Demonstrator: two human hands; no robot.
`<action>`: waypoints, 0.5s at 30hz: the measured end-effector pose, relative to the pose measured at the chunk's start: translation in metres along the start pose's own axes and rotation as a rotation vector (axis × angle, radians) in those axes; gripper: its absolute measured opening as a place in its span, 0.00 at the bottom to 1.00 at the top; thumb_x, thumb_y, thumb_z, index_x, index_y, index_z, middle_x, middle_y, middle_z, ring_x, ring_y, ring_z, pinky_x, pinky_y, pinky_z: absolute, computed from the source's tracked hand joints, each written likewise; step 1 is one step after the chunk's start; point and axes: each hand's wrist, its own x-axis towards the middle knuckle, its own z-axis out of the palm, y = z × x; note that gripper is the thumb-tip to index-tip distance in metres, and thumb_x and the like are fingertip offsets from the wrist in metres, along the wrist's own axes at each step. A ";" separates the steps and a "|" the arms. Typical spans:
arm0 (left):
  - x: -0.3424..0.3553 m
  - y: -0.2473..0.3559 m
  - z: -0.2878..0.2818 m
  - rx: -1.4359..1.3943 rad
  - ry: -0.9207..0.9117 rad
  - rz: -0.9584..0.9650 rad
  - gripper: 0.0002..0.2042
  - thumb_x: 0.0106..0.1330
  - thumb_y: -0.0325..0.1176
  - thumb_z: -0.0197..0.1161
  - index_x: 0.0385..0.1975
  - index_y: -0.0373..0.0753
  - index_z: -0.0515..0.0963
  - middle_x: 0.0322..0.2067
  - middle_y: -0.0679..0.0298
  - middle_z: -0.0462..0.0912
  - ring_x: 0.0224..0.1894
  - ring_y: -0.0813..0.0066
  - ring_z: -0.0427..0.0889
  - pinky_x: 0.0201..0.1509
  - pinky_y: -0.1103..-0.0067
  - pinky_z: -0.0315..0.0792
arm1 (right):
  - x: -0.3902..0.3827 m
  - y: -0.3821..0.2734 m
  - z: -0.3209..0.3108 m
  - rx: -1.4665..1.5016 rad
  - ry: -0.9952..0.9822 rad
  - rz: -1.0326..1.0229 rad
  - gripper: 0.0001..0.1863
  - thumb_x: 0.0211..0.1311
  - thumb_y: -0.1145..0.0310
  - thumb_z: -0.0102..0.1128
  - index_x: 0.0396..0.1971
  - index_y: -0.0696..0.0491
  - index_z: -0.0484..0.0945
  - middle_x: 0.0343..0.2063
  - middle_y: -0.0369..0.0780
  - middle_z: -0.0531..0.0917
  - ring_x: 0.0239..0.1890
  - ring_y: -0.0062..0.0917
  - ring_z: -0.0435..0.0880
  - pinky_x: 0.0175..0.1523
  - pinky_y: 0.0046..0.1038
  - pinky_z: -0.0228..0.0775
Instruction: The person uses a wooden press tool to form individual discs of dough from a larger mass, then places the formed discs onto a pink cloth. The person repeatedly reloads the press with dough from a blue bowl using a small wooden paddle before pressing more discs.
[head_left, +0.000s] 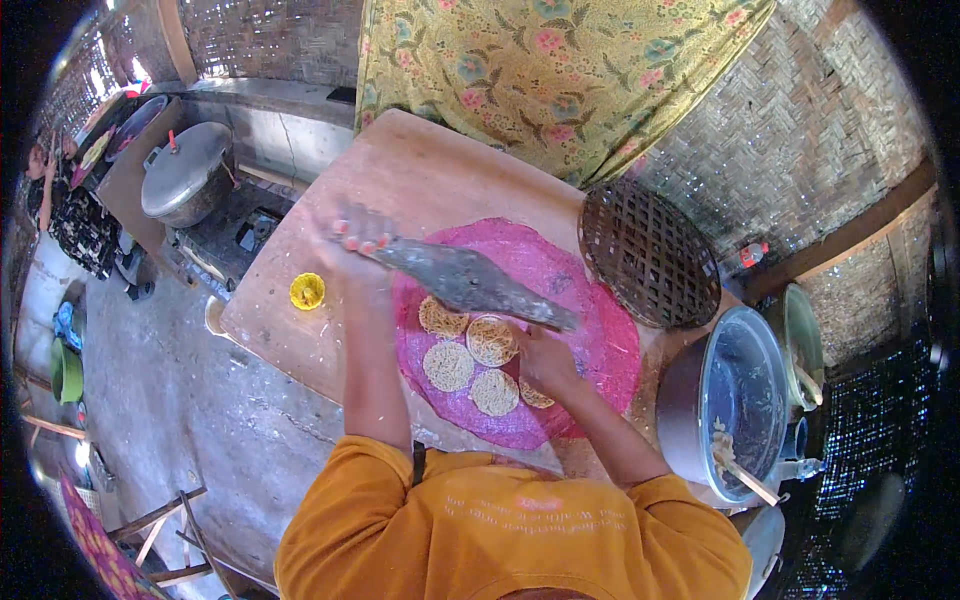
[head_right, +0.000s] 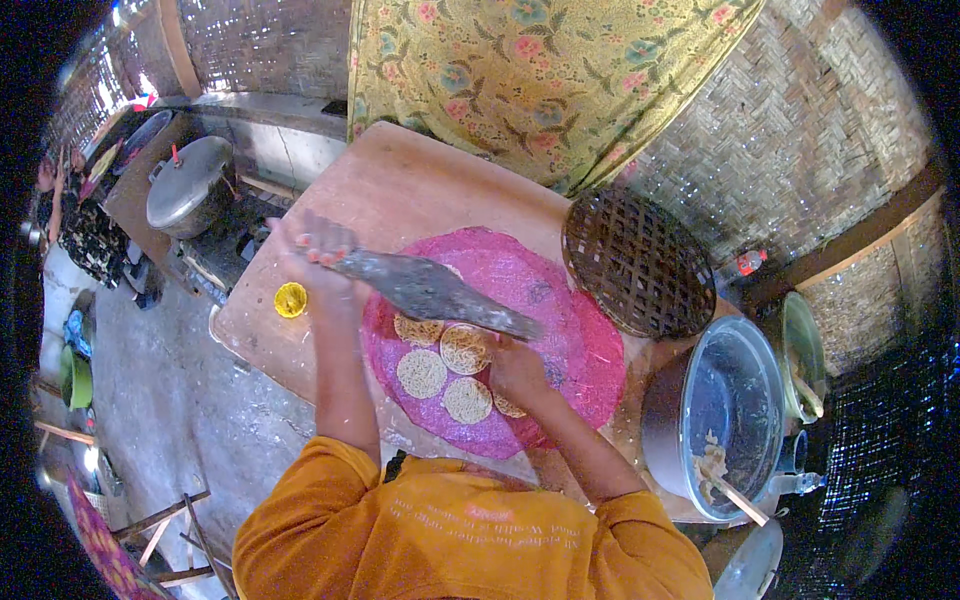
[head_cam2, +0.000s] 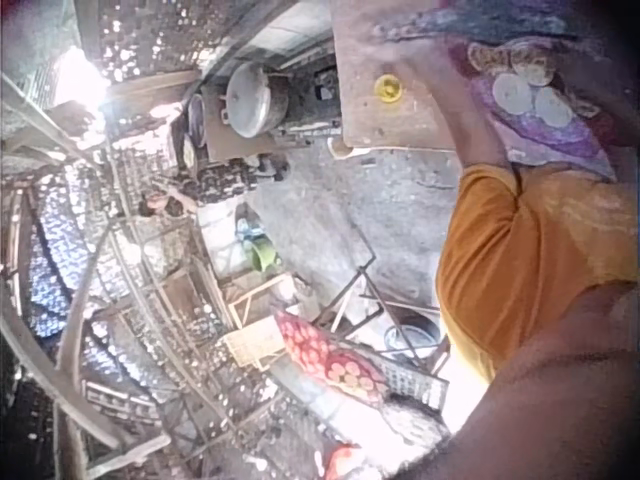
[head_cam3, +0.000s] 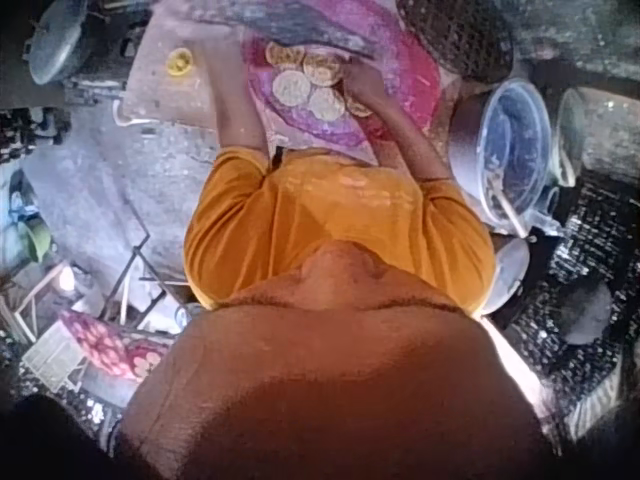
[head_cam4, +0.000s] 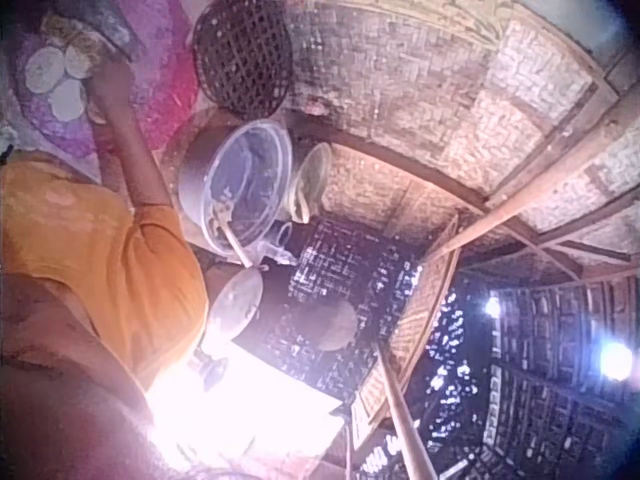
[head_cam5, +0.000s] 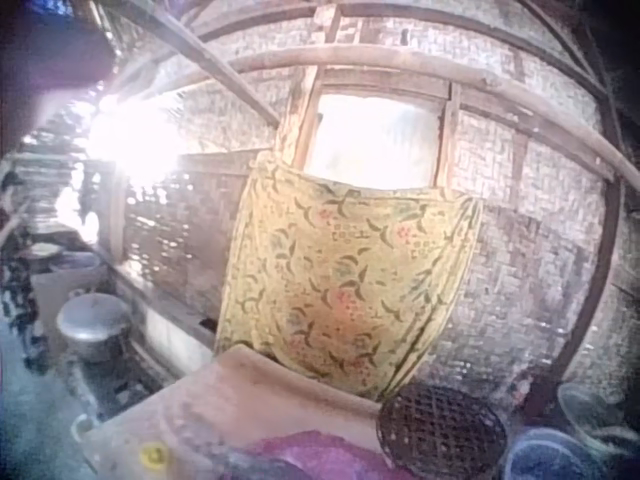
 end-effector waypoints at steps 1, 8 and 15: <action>-0.002 0.025 0.016 0.057 -0.182 0.019 0.28 0.67 0.62 0.40 0.10 0.49 0.63 0.03 0.75 0.58 0.03 0.81 0.55 0.09 0.82 0.55 | 0.003 -0.003 -0.011 0.004 0.002 -0.006 0.22 0.62 0.68 0.41 0.57 0.47 0.66 0.38 0.52 0.77 0.39 0.47 0.78 0.43 0.44 0.71; -0.050 0.120 0.100 0.516 -0.541 0.042 0.36 0.67 0.65 0.31 0.09 0.40 0.63 0.04 0.67 0.60 0.04 0.76 0.59 0.09 0.79 0.58 | 0.012 0.042 0.004 0.444 0.199 -0.076 0.12 0.57 0.73 0.54 0.40 0.53 0.80 0.39 0.47 0.79 0.42 0.43 0.78 0.47 0.37 0.71; -0.090 0.153 0.082 0.951 -0.187 0.142 0.36 0.68 0.63 0.29 0.09 0.39 0.62 0.05 0.63 0.61 0.04 0.75 0.57 0.09 0.81 0.55 | 0.010 0.035 -0.002 0.405 0.155 -0.157 0.08 0.56 0.72 0.55 0.34 0.55 0.80 0.36 0.45 0.78 0.41 0.42 0.77 0.48 0.37 0.68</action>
